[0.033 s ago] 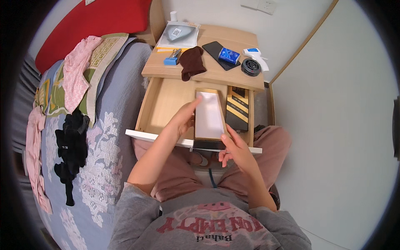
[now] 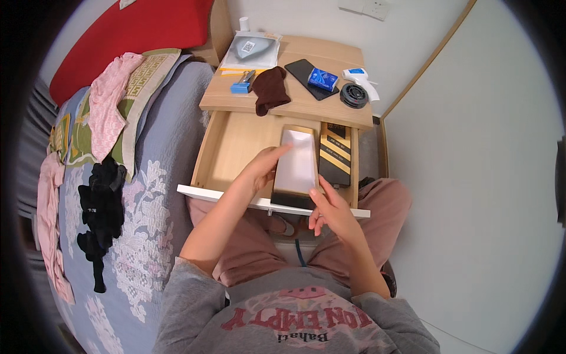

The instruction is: The person organizes a nightstand drawer by placing boxes, a roll of tape, and a cloth inside. They then fold several pairs of socks on the bed.

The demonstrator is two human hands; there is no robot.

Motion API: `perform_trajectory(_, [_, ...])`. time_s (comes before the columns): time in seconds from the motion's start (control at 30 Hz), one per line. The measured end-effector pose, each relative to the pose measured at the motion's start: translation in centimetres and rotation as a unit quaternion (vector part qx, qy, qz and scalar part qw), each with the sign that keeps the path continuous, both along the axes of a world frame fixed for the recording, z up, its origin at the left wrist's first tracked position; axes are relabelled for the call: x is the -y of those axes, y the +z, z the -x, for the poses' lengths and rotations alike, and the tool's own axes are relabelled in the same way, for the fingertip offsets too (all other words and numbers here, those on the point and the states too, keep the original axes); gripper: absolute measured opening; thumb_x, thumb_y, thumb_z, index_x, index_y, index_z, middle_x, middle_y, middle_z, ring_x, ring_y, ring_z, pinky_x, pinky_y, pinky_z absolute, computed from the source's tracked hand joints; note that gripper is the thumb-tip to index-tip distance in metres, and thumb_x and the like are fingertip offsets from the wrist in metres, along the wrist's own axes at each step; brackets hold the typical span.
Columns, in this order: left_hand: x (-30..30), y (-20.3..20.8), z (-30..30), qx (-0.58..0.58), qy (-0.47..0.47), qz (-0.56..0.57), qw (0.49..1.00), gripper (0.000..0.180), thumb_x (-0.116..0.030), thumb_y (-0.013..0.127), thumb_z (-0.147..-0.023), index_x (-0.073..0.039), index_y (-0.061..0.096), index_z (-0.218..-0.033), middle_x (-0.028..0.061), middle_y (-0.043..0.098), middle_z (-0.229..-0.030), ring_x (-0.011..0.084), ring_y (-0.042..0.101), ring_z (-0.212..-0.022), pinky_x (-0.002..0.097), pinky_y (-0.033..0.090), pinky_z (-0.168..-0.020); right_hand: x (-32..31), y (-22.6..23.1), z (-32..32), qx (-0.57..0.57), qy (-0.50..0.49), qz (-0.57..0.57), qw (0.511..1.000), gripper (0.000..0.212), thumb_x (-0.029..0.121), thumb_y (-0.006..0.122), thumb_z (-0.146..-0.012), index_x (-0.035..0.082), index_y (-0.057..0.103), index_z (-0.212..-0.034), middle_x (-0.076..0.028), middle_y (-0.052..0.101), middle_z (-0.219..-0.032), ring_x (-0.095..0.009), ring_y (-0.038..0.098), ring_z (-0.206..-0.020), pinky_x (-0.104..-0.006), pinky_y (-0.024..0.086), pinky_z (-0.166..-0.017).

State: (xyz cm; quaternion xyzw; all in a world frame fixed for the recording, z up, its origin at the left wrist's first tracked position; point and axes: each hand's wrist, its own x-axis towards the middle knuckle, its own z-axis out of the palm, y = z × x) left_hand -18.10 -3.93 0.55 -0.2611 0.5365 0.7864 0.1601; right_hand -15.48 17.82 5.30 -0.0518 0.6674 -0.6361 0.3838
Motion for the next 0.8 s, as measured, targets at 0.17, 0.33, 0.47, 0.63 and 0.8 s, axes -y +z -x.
perform_trajectory(0.17, [-0.6, -2.4, 3.1, -0.056, 0.000, 0.051, 0.997, 0.049, -0.008, 0.051, -0.087, -0.001, 0.040, -0.134, 0.0135, 0.054, -0.121, 0.0215, 0.058, -0.103, 0.0330, 0.050, -0.085, -0.3, -5.1, 2.8, -0.335, 0.039, -0.193, 0.922, 0.057, 0.036, 0.053, -0.090, -0.001, 0.043, -0.133, -0.012, 0.064, -0.073, -0.026, 0.063, -0.065, -0.0361, 0.049, -0.055])
perform_trajectory(0.33, [1.8, -11.2, 4.3, -0.128, -0.008, 0.271, 0.954, 0.049, -0.011, 0.056, -0.080, 0.001, 0.048, -0.128, 0.0192, 0.061, -0.110, 0.0321, 0.059, -0.101, 0.0363, 0.049, -0.082, -0.7, -4.4, 2.0, -0.430, 0.068, -0.191, 0.880, 0.025, 0.025, 0.059, -0.086, 0.003, 0.067, -0.096, -0.017, 0.063, -0.077, -0.035, 0.062, -0.071, -0.0386, 0.047, -0.061])
perform_trajectory(0.47, [-0.5, -7.3, 3.5, -0.092, -0.180, 0.541, 0.816, 0.043, -0.016, 0.057, -0.079, -0.002, 0.054, -0.119, 0.0207, 0.064, -0.102, 0.0359, 0.061, -0.090, 0.0396, 0.049, -0.079, -2.7, -5.5, 2.0, -0.478, 0.038, -0.161, 0.863, 0.020, 0.019, 0.060, -0.085, 0.000, 0.063, -0.078, -0.017, 0.059, -0.070, -0.036, 0.055, -0.061, -0.0406, 0.044, -0.057])
perform_trajectory(0.63, [-0.4, -6.7, 2.4, -0.121, -0.140, 0.478, 0.858, 0.041, -0.022, 0.058, -0.081, -0.001, 0.055, -0.116, 0.0216, 0.066, -0.092, 0.0358, 0.063, -0.083, 0.0410, 0.050, -0.076, -3.5, -4.2, 3.7, -0.411, 0.105, -0.122, 0.898, 0.018, 0.016, 0.061, -0.084, -0.001, 0.064, -0.081, -0.013, 0.056, -0.065, -0.021, 0.051, -0.054, -0.0333, 0.043, -0.054])
perform_trajectory(0.8, [-0.9, -6.3, 2.1, -0.092, -0.098, 0.495, 0.859, 0.044, -0.031, 0.059, -0.086, 0.001, 0.055, -0.116, 0.0226, 0.065, -0.092, 0.0359, 0.064, -0.083, 0.0412, 0.050, -0.076, 0.6, -1.1, 9.3, -0.457, 0.015, -0.113, 0.882, 0.024, 0.018, 0.059, -0.084, 0.003, 0.066, -0.101, -0.014, 0.064, -0.076, -0.021, 0.061, -0.065, -0.0307, 0.048, -0.062])
